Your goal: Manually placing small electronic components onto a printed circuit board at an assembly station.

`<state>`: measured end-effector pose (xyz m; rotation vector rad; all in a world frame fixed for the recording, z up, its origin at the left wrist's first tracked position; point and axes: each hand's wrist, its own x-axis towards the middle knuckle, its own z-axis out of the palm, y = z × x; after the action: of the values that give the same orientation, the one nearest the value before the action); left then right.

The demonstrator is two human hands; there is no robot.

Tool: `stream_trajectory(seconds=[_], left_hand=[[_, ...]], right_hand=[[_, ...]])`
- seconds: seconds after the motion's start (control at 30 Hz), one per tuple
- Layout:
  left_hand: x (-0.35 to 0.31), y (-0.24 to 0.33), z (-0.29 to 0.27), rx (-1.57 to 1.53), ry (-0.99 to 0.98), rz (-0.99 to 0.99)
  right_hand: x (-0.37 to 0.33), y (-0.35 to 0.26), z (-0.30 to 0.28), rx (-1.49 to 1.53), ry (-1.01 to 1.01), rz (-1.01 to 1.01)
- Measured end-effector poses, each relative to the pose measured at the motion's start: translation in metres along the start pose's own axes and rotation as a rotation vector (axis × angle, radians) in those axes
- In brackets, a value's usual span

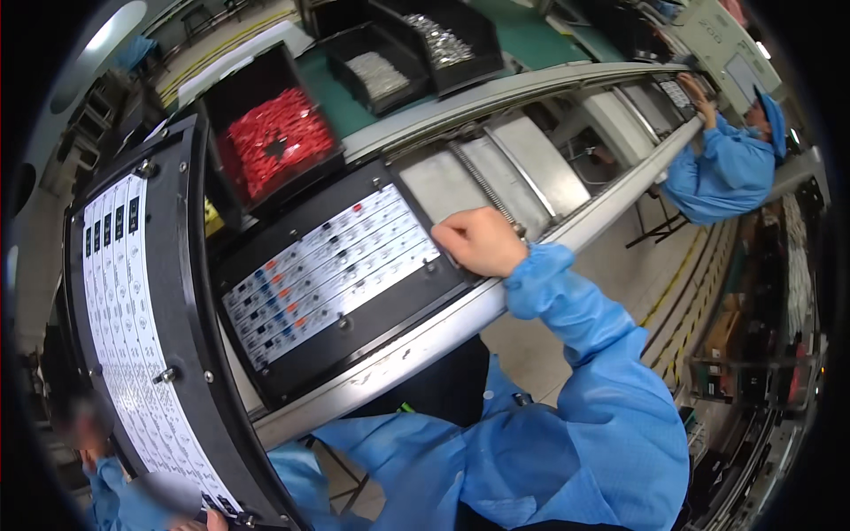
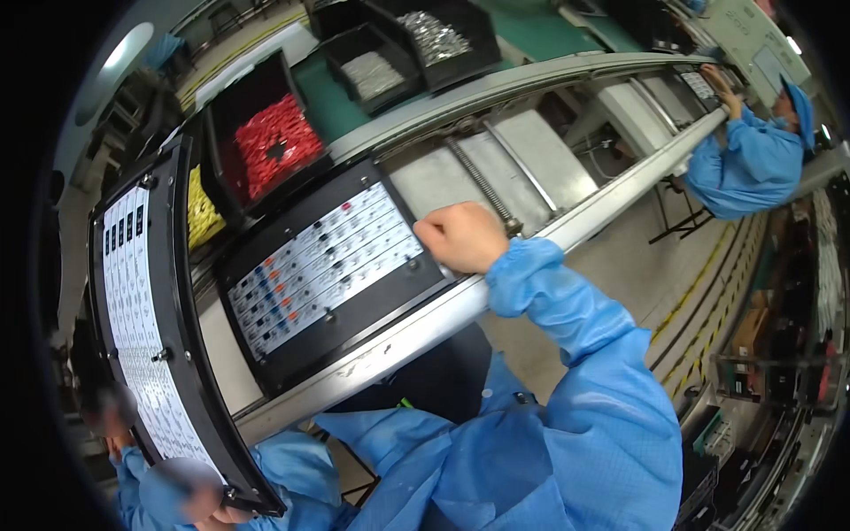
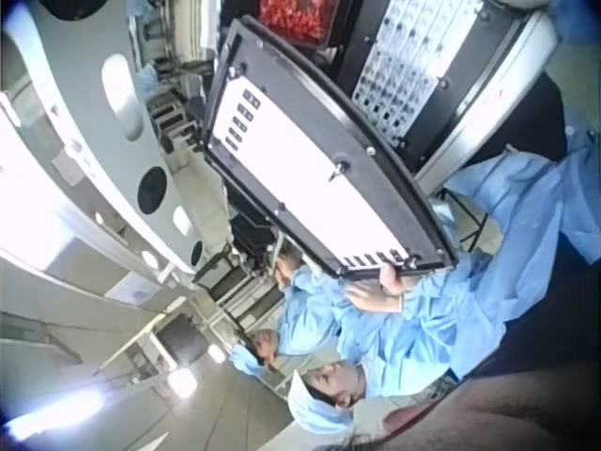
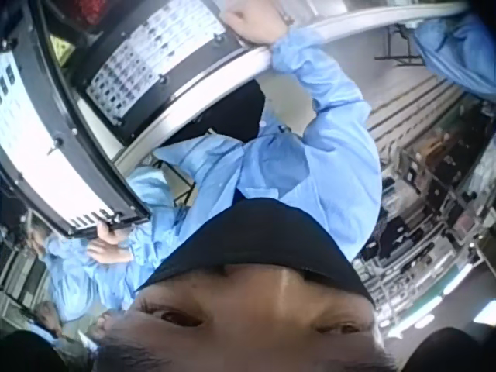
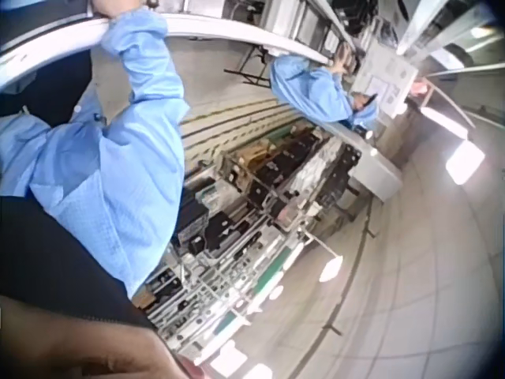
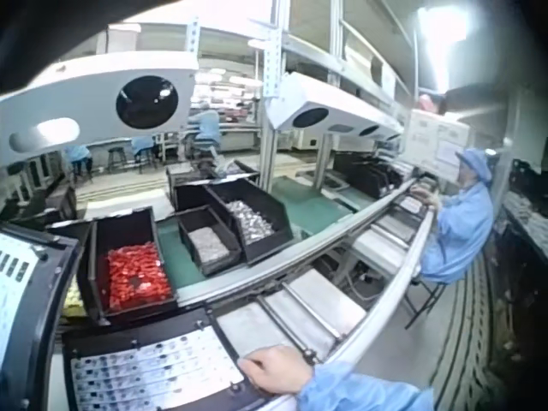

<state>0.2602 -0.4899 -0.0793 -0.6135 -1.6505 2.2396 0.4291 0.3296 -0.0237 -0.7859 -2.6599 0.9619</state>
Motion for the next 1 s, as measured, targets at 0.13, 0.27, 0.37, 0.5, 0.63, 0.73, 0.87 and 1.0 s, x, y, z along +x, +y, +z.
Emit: stream_trajectory(seconds=[0.13,0.27,0.37,0.5,0.63,0.73,0.87,1.0], left_hand=[[0.022,0.001,-0.015,1.265,0.033,0.478],[0.048,-0.036,-0.090,2.523,0.075,1.157],[0.056,-0.109,-0.178,3.367,-0.859,1.399],[0.100,-0.222,-0.314,2.942,-0.585,1.448],[0.108,-0.233,-0.327,2.884,-0.671,1.114],[0.117,-0.243,-0.341,2.914,-0.676,1.138],[0.090,-0.222,-0.213,3.561,-0.397,1.127],[0.126,-0.225,-0.232,3.208,1.140,0.600]], right_hand=[[-0.005,0.003,-0.009,-0.040,0.031,-0.049],[-0.006,0.009,-0.013,0.025,0.025,-0.043],[-0.005,0.003,-0.020,0.066,0.006,0.011],[0.006,0.004,-0.010,0.077,-0.038,0.017],[0.006,0.005,-0.015,0.059,-0.082,0.008],[0.005,0.011,-0.024,-0.026,-0.069,-0.052],[0.016,0.010,-0.031,-0.032,0.057,-0.139],[0.028,-0.008,-0.066,0.865,-0.127,0.129]])
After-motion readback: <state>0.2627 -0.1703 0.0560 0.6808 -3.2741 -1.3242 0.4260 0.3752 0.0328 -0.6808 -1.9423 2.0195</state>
